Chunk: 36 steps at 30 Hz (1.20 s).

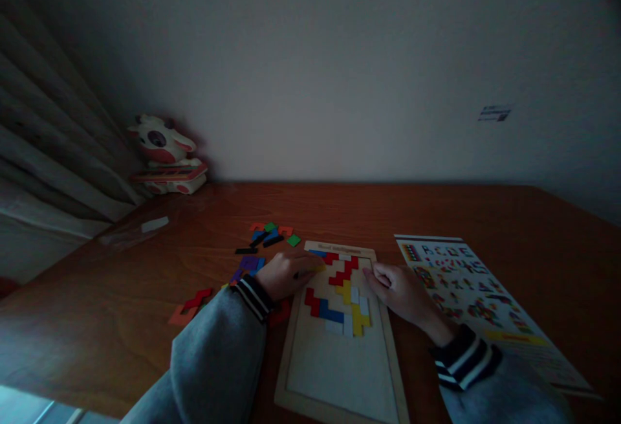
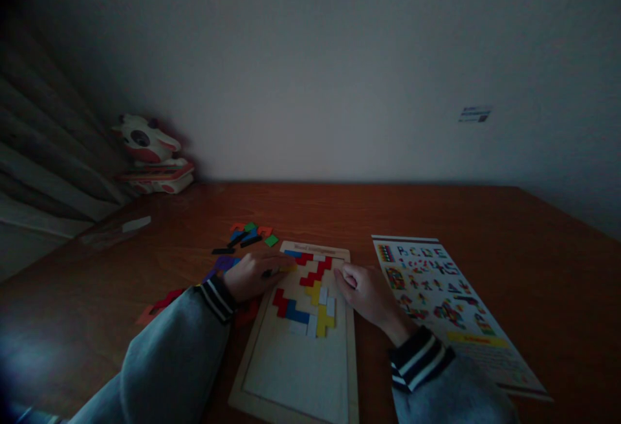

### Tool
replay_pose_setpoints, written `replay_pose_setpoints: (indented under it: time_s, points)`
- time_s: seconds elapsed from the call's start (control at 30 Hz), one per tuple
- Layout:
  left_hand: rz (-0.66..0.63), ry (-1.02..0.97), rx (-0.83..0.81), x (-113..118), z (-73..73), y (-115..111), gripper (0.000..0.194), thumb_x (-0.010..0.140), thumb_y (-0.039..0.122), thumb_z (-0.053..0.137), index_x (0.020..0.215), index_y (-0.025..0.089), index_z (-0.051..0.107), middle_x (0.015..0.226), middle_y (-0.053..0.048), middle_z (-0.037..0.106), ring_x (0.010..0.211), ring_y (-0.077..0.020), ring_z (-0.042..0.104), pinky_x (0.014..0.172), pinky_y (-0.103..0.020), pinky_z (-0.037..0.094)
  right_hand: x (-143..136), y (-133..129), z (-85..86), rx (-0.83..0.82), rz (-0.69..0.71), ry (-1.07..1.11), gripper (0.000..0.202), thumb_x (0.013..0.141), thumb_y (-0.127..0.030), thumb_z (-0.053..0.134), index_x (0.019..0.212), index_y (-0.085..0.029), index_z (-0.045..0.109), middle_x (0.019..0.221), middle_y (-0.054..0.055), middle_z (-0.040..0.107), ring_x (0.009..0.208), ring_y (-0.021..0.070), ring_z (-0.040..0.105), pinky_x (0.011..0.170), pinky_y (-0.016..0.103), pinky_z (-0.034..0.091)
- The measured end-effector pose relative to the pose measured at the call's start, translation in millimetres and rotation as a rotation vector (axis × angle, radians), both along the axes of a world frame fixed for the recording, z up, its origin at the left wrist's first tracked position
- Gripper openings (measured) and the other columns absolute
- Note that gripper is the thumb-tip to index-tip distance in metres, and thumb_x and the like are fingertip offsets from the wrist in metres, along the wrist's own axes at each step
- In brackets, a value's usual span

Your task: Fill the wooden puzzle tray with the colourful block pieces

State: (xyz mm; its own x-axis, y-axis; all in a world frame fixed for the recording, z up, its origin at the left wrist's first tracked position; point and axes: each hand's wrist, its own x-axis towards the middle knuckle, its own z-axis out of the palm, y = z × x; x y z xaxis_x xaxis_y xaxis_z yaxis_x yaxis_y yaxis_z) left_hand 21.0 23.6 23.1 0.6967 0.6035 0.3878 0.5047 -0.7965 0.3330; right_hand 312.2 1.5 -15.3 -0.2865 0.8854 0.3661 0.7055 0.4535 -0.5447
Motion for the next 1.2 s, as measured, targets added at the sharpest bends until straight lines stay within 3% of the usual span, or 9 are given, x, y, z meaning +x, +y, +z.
replay_pose_setpoints:
  time_s: [0.3,0.57,0.8,1.07,1.2]
  points:
    - [0.014,0.058,-0.044,1,-2.0,2,0.035,0.094,0.011,0.048,0.124,0.022,0.062,0.122,-0.005,0.069,0.112,-0.0177,0.065,0.099,-0.034,0.053,1,0,-0.3,-0.006,0.003,-0.012,0.044,0.093,-0.040,0.047,0.057,-0.022,0.029,0.049,-0.007,0.029,0.044,0.0078,0.032,0.048,0.025,0.023]
    - [-0.027,0.083,0.129,-2,-1.8,-6,0.025,0.094,0.017,0.051,0.112,0.018,0.067,0.108,-0.008,0.073,0.101,-0.0204,0.068,0.093,-0.036,0.053,2,0,-1.4,-0.023,0.010,-0.018,0.046,0.094,-0.043,0.045,0.058,-0.022,0.027,0.050,-0.007,0.026,0.044,0.0079,0.031,0.048,0.025,0.022]
    - [-0.071,0.129,0.141,-4,-5.6,-10,0.029,0.090,0.015,0.052,0.115,0.018,0.065,0.118,-0.008,0.071,0.107,-0.0215,0.067,0.096,-0.039,0.052,1,0,1.3,-0.041,0.013,-0.027,0.045,0.094,-0.042,0.045,0.058,-0.022,0.028,0.050,-0.007,0.027,0.044,0.0079,0.031,0.048,0.025,0.023]
    - [-0.050,0.140,0.200,-3,-6.9,-9,0.024,0.095,0.020,0.050,0.112,0.018,0.066,0.113,-0.008,0.072,0.102,-0.0207,0.067,0.092,-0.039,0.053,2,-1,-0.8,-0.018,0.017,-0.006,0.045,0.094,-0.040,0.047,0.057,-0.022,0.028,0.050,-0.008,0.027,0.043,0.0077,0.031,0.047,0.025,0.022]
    - [-0.039,0.144,0.231,-1,-4.7,-9,0.025,0.096,0.021,0.048,0.113,0.018,0.066,0.118,-0.010,0.070,0.107,-0.0231,0.065,0.091,-0.041,0.053,0,-4,8.5,-0.016,0.014,0.054,0.036,0.095,-0.040,0.049,0.064,-0.023,0.041,0.055,-0.006,0.042,0.049,0.0102,0.042,0.049,0.024,0.031]
